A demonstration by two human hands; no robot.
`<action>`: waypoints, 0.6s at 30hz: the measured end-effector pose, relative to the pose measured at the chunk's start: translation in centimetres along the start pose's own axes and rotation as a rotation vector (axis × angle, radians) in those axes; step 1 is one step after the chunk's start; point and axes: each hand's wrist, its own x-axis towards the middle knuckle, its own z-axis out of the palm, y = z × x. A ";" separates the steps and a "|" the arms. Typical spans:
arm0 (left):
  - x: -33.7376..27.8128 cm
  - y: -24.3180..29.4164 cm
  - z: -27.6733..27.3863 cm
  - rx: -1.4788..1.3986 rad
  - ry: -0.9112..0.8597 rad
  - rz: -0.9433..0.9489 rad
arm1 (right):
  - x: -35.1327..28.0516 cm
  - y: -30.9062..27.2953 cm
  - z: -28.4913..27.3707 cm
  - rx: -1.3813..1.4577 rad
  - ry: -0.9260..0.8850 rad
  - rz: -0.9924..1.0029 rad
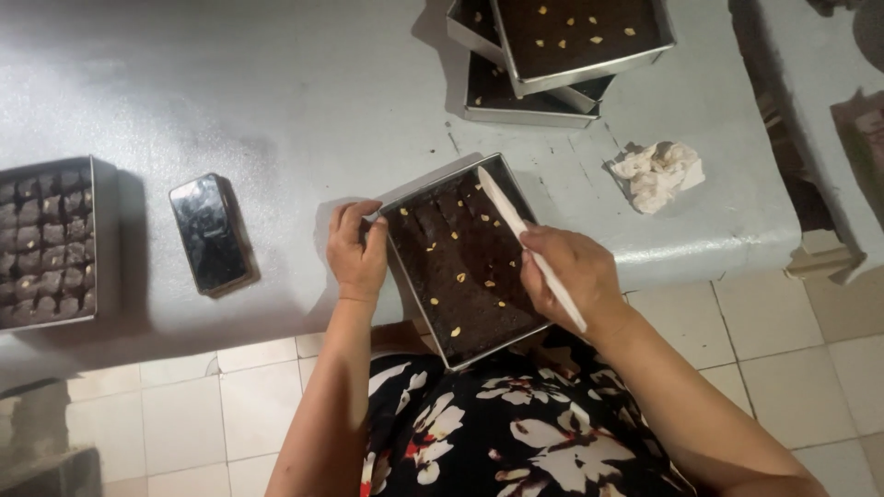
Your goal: Cutting a tray of brownies into uniform squares using a plastic spatula.
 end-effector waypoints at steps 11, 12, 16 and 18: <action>0.1 -0.2 -0.5 0.002 -0.090 0.017 | -0.3 -0.3 2.9 0.042 -0.025 -0.078; -0.2 0.3 -0.6 0.036 -0.068 -0.089 | -0.1 -0.3 2.8 0.061 -0.024 -0.099; 0.0 0.8 -0.4 -0.022 -0.065 -0.140 | 1.5 -1.0 0.4 0.080 0.022 -0.054; -0.1 1.0 -0.6 0.096 -0.104 -0.184 | 2.6 -1.6 -1.6 0.209 -0.030 -0.033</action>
